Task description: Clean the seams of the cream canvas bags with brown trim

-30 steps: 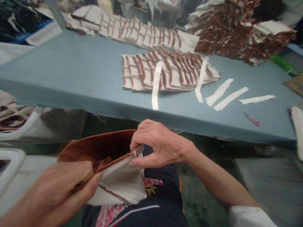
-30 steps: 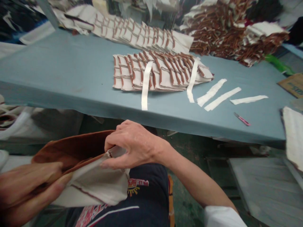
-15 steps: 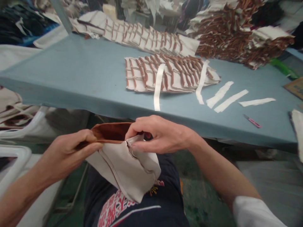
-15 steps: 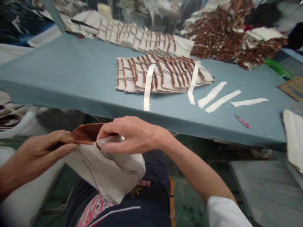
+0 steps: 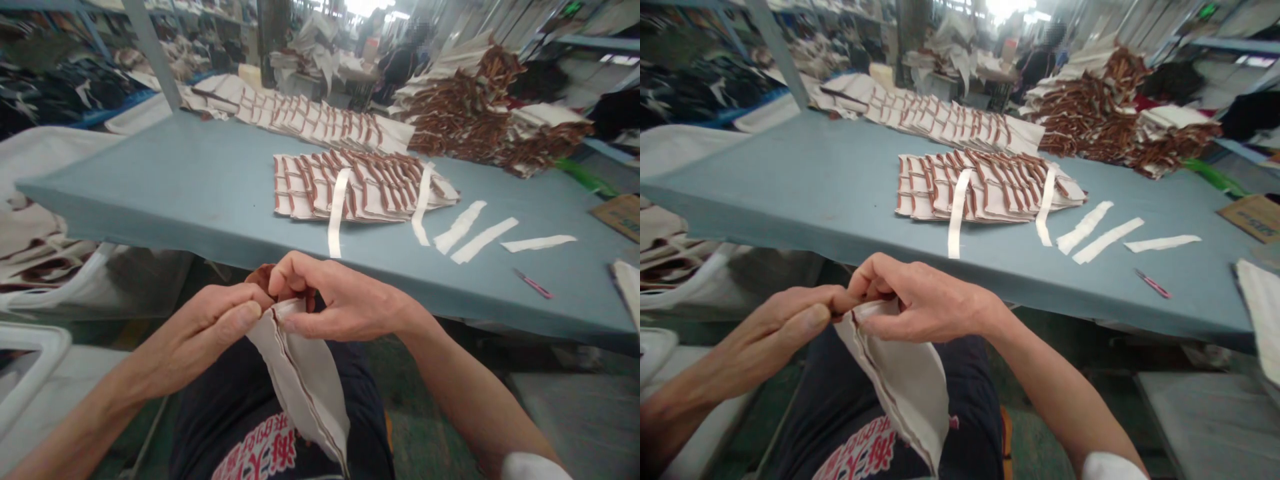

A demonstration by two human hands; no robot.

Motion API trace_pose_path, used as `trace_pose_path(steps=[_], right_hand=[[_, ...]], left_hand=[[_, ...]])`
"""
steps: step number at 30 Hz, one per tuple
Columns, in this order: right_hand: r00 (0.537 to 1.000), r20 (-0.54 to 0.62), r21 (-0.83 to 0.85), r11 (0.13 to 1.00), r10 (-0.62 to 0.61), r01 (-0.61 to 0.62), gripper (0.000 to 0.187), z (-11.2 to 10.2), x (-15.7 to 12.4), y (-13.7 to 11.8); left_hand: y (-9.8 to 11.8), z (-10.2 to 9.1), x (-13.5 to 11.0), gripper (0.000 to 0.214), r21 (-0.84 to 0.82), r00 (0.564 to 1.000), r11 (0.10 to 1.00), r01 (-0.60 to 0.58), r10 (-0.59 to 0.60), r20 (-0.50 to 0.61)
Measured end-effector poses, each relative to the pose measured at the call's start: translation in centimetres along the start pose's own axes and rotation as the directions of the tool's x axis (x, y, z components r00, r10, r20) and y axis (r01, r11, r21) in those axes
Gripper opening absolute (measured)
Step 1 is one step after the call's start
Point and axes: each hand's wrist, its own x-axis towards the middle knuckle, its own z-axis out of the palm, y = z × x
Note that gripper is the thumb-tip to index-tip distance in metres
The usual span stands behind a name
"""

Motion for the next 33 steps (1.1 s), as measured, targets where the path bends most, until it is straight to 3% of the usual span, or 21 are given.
trace_pose_path(steps=[2,5,13,18,23,28,30,33], right_hand=[[1.0,-0.007,-0.007,1.0,0.008,-0.008,0.021,0.1,-0.2,-0.1],[1.0,-0.012,0.007,1.0,0.014,-0.014,0.022,0.2,-0.3,0.0],[0.998,0.043,0.073,0.996,0.046,-0.049,0.025,0.0,-0.1,2.0],[0.997,0.069,0.155,0.988,0.015,-0.025,0.031,0.2,0.2,3.3],[0.999,0.043,0.13,0.991,0.014,-0.02,0.032,0.6,0.3,2.5],[0.991,-0.097,0.043,0.995,0.095,-0.092,0.039,1.7,0.4,1.4],[0.989,-0.119,0.102,0.992,0.091,-0.079,0.039,2.2,0.5,1.8],[0.998,-0.044,0.308,0.951,0.051,-0.035,0.04,2.7,0.5,2.9]], left_hand=[[0.2,0.1,0.1,0.045,-0.108,0.996,0.993,0.048,-0.04,0.076],[0.2,0.1,0.0,0.041,-0.129,0.991,0.984,0.121,-0.112,0.078],[-1.0,0.2,-0.7,0.032,-0.155,0.988,0.984,0.09,-0.069,0.14],[-1.5,0.3,-1.0,0.03,-0.177,0.989,0.979,0.101,-0.08,0.125],[-0.7,0.7,-0.9,0.038,-0.179,0.973,0.957,0.227,-0.215,0.082],[0.9,0.8,-0.8,0.04,-0.176,0.956,0.94,0.292,-0.29,0.034],[1.4,0.8,-0.9,0.043,-0.187,0.958,0.941,0.281,-0.287,-0.001],[1.5,0.9,-1.3,0.043,-0.198,0.974,0.956,0.215,-0.224,-0.024]])
